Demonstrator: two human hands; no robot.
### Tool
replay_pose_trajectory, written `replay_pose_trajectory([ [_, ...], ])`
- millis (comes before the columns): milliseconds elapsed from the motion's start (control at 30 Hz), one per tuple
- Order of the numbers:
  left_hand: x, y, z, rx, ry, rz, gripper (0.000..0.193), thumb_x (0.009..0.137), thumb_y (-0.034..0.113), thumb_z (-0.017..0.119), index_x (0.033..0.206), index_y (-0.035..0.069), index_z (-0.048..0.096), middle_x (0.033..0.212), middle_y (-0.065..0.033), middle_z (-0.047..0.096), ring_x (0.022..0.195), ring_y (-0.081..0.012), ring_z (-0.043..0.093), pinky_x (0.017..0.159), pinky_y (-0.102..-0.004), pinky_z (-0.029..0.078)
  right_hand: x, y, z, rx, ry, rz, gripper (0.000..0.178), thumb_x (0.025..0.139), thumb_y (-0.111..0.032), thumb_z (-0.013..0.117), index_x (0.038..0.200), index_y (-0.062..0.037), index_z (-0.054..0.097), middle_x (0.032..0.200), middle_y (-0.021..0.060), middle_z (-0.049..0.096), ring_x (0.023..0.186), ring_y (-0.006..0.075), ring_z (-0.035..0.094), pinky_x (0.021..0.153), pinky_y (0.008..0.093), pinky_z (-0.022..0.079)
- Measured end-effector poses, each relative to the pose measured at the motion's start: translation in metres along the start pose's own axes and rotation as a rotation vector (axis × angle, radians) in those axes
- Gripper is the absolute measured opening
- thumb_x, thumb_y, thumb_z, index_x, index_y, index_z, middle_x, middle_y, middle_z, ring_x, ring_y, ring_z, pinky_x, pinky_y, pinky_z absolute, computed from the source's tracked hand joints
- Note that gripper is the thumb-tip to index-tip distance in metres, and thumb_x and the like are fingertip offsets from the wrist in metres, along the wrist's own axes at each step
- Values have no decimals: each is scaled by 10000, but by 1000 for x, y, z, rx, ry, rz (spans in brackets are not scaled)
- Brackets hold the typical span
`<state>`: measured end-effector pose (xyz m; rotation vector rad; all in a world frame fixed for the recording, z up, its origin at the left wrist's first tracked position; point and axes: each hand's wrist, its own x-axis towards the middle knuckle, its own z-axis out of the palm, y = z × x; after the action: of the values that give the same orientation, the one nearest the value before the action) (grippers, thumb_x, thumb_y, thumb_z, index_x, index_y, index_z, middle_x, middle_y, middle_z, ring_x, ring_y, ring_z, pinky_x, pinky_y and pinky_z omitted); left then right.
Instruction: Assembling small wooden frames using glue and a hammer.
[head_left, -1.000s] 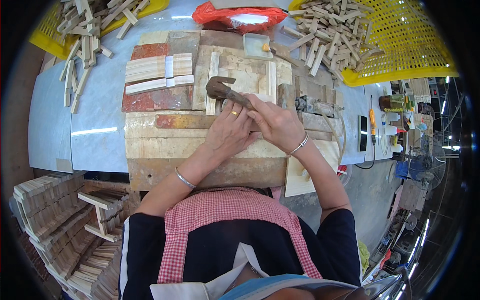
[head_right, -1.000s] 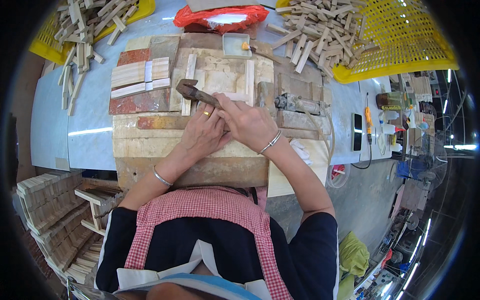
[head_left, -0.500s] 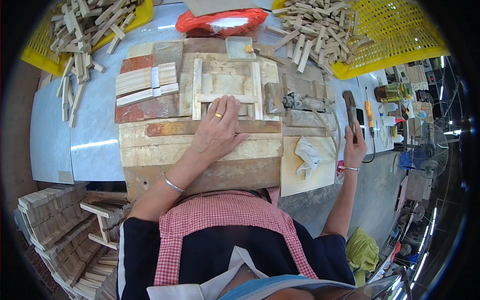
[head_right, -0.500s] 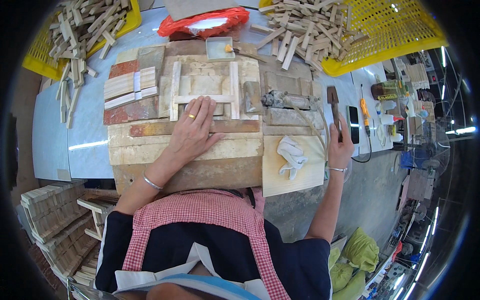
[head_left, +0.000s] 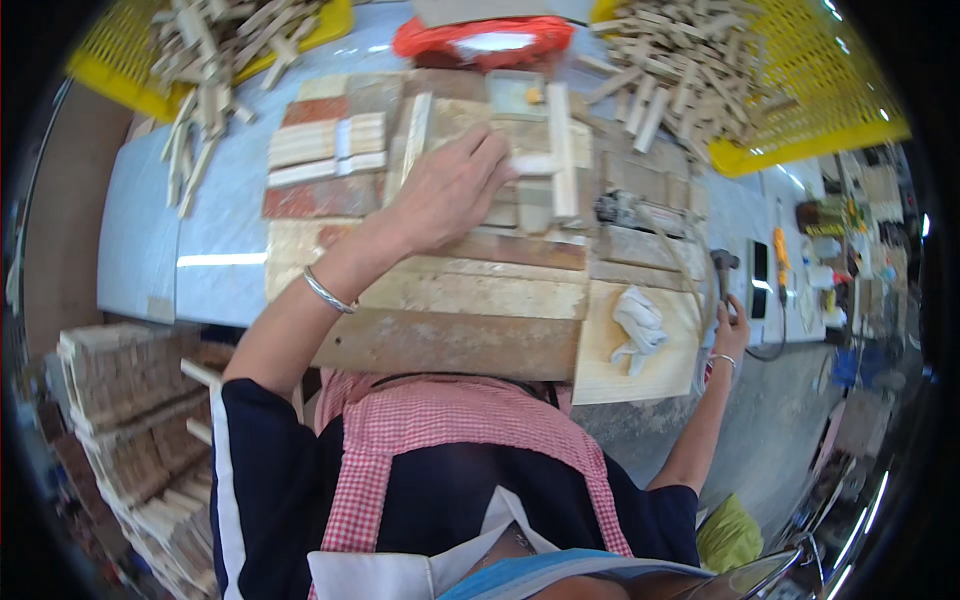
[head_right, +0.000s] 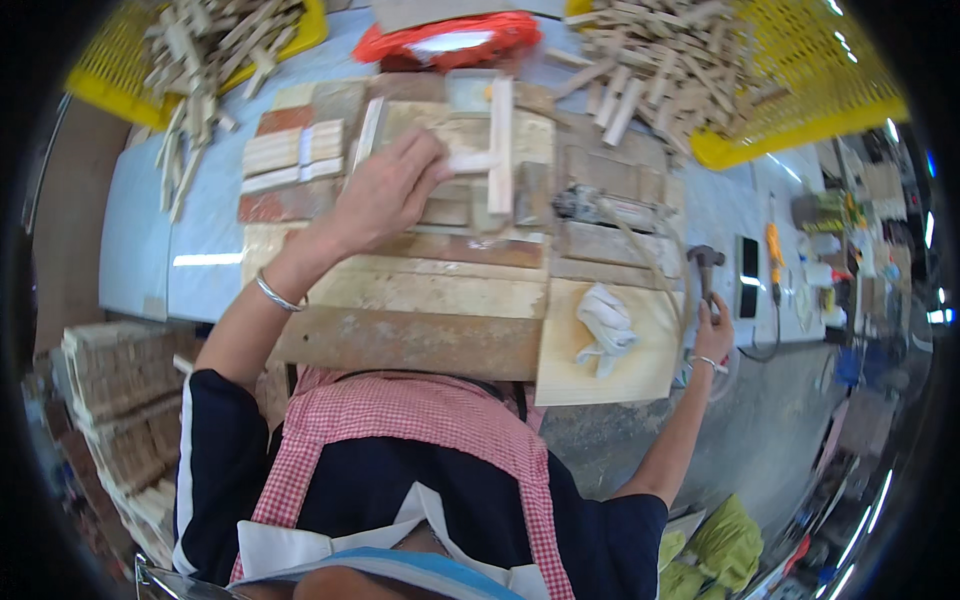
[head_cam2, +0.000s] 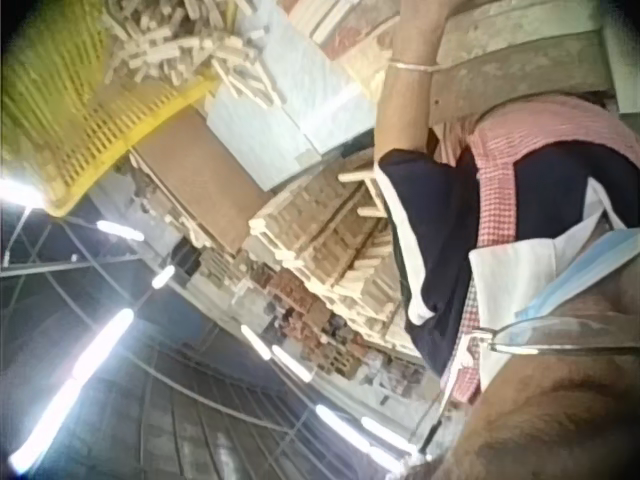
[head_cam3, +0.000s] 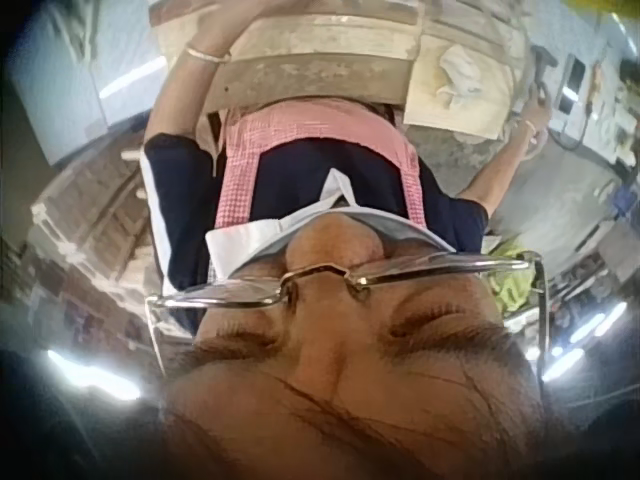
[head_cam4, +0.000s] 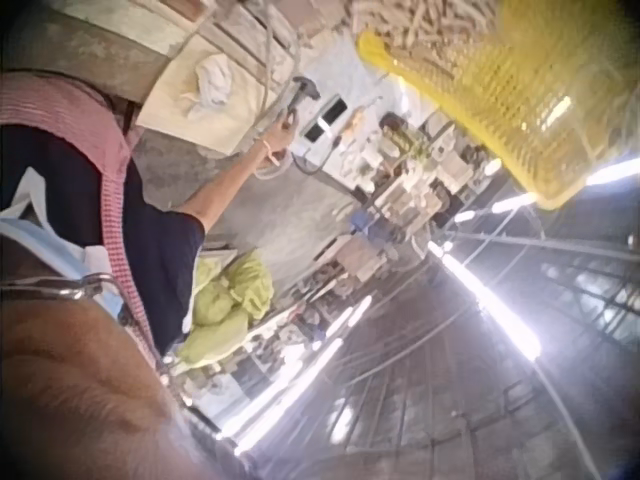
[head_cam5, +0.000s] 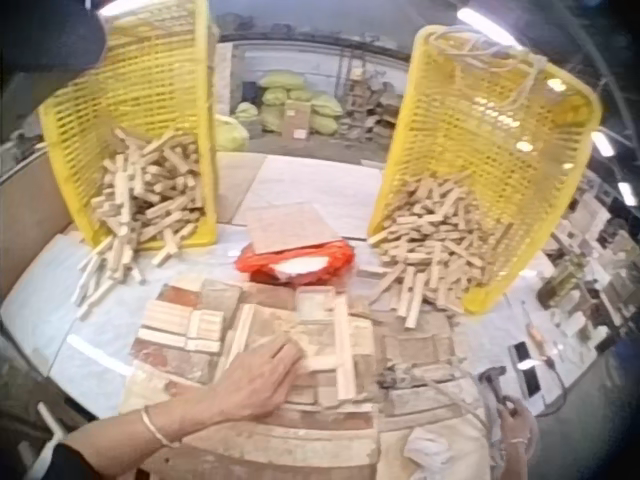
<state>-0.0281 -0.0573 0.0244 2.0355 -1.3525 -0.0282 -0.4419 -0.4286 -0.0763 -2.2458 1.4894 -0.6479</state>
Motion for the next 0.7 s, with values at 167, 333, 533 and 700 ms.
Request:
replay_pose_trajectory([
  [167, -53, -10, -106, 82, 245, 10, 254, 910, 208, 574, 1067, 14, 525, 902, -164, 535, 752, -351, 586, 643, -410, 479, 4, 30, 2, -144, -39, -154, 363, 897, -253, 611, 1251, -176, 611, 964, 101, 617, 794, 184, 582, 709, 305, 472],
  [333, -212, -40, -191, 392, 399, -604, 273, 895, 185, 598, 1089, 4, 533, 910, -174, 554, 825, -346, 581, 720, -409, 449, 37, 38, -25, -336, 41, -395, 346, 945, -301, 525, 1193, -86, 632, 1135, 157, 629, 1067, 314, 561, 931, 388, 431],
  [533, -415, -67, -173, 650, 326, -988, 204, 866, 159, 605, 983, 11, 528, 906, -202, 565, 852, -402, 566, 719, -454, 446, 28, -130, -16, -299, 95, -696, 269, 961, -202, 522, 1127, -34, 652, 1094, 114, 657, 985, 239, 603, 868, 328, 460],
  [700, -475, -76, -139, 560, 243, -1087, 235, 865, 191, 604, 1000, 15, 523, 916, -207, 585, 861, -407, 582, 724, -468, 462, 0, -246, 29, -36, -72, -886, 255, 951, -118, 520, 1152, -4, 628, 1109, 113, 654, 1004, 206, 605, 885, 307, 457],
])
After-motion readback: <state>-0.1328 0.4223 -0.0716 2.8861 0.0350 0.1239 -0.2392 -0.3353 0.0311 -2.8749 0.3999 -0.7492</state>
